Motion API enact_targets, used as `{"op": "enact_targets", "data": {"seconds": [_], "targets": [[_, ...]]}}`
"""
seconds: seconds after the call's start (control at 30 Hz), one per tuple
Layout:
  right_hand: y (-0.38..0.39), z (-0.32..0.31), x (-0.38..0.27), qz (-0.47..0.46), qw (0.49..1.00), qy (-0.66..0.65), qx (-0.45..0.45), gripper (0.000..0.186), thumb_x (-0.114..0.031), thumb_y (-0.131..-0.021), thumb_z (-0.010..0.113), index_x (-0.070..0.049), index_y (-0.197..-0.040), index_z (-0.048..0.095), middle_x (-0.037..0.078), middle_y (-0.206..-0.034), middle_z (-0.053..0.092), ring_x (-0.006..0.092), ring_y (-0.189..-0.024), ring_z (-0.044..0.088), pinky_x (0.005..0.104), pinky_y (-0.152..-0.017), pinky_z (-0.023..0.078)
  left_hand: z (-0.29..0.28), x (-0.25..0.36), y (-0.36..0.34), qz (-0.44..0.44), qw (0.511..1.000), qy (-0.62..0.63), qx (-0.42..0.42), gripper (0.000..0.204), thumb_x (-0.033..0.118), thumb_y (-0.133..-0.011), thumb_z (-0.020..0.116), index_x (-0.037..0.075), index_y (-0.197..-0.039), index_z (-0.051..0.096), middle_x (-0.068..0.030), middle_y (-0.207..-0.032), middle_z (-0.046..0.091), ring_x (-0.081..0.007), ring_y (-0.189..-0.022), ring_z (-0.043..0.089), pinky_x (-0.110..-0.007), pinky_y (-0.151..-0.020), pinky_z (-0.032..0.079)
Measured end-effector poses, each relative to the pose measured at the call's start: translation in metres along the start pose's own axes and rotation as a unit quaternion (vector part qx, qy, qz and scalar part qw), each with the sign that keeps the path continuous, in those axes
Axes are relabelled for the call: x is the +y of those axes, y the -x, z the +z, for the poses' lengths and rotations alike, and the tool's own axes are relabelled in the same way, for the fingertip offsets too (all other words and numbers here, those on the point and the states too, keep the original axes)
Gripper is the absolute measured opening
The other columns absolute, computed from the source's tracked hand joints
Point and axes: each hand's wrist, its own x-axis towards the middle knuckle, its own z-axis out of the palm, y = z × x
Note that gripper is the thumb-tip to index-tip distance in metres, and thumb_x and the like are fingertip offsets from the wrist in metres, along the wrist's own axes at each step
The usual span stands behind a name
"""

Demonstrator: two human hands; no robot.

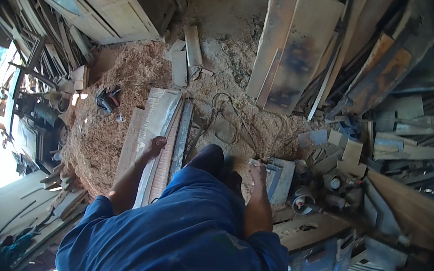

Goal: The person uses a circular saw to cut a curved piece of wood, then measures and arranges several wooden boards on the ground.

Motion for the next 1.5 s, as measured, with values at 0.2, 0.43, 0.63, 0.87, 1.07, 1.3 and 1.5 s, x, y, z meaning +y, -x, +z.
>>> {"op": "enact_targets", "data": {"seconds": [0.2, 0.43, 0.63, 0.87, 1.07, 1.3, 1.5], "targets": [[-0.034, 0.005, -0.072, -0.017, 0.983, 0.133, -0.126, 0.025, -0.016, -0.090, 0.063, -0.003, -0.110, 0.071, 0.009, -0.078, 0.069, 0.0176, -0.064, 0.067, 0.0319, -0.055, 0.052, -0.047, -0.007, -0.087, -0.219, 0.926, 0.307, 0.003, 0.052, 0.044, -0.096, 0.061, 0.007, -0.132, 0.054, -0.0118, -0.114, 0.064, -0.0243, -0.094, 0.067, -0.043, -0.075, 0.056], [-0.185, -0.083, -0.126, -0.204, 0.792, 0.507, -0.272, 0.021, -0.023, -0.088, 0.063, -0.004, -0.090, 0.070, 0.011, -0.082, 0.070, 0.0217, -0.072, 0.068, 0.0397, -0.065, 0.054, -0.038, -0.030, -0.229, -0.213, 0.854, 0.457, 0.128, 0.050, 0.041, -0.096, 0.062, 0.005, -0.129, 0.053, -0.0139, -0.116, 0.063, -0.0248, -0.095, 0.066, -0.042, -0.072, 0.056], [-0.314, -0.012, -0.346, -0.117, 0.823, 0.501, -0.241, 0.039, -0.022, -0.088, 0.064, -0.007, -0.123, 0.067, 0.017, -0.099, 0.072, 0.0292, -0.090, 0.070, 0.0378, -0.081, 0.055, -0.074, -0.044, -0.313, -0.282, 0.915, 0.146, 0.248, 0.044, 0.032, -0.091, 0.058, -0.002, -0.116, 0.068, -0.0286, -0.117, 0.066, -0.0413, -0.111, 0.063, -0.044, -0.099, 0.049], [-0.410, 0.190, -0.608, -0.345, 0.655, 0.598, -0.308, 0.041, -0.026, -0.089, 0.062, -0.006, -0.125, 0.065, 0.023, -0.112, 0.069, 0.0385, -0.106, 0.065, 0.0445, -0.094, 0.051, -0.101, -0.050, -0.388, -0.399, 0.850, 0.114, 0.324, 0.048, 0.038, -0.093, 0.061, 0.001, -0.124, 0.063, -0.0246, -0.130, 0.058, -0.0393, -0.131, 0.045, -0.045, -0.110, 0.036], [-0.475, 0.396, -0.655, -0.448, 0.454, 0.645, -0.420, 0.044, -0.028, -0.089, 0.064, -0.007, -0.128, 0.062, 0.022, -0.108, 0.069, 0.0382, -0.105, 0.065, 0.0460, -0.094, 0.051, -0.085, -0.075, -0.439, -0.483, 0.742, 0.050, 0.462, 0.054, 0.040, -0.090, 0.066, 0.007, -0.132, 0.059, -0.0210, -0.138, 0.051, -0.0378, -0.135, 0.041, -0.052, -0.117, 0.026], [-0.512, 0.629, -0.622, -0.413, 0.324, 0.712, -0.466, 0.030, -0.010, -0.086, 0.056, -0.005, -0.113, 0.067, 0.023, -0.113, 0.068, 0.0405, -0.107, 0.065, 0.0486, -0.093, 0.053, -0.077, -0.086, -0.453, -0.524, 0.722, -0.070, 0.446, 0.056, 0.045, -0.085, 0.070, 0.012, -0.129, 0.061, -0.0099, -0.136, 0.055, -0.0307, -0.133, 0.044, -0.055, -0.121, 0.015], [-0.612, 0.762, -0.582, -0.527, 0.279, 0.701, -0.390, 0.046, -0.013, -0.088, 0.058, -0.007, -0.134, 0.055, 0.018, -0.136, 0.054, 0.0328, -0.130, 0.050, 0.0533, -0.106, 0.041, -0.083, -0.093, -0.470, -0.535, 0.728, -0.107, 0.415, 0.054, 0.041, -0.083, 0.072, 0.011, -0.127, 0.061, -0.0101, -0.131, 0.057, -0.0306, -0.130, 0.047, -0.054, -0.120, 0.016]]}}
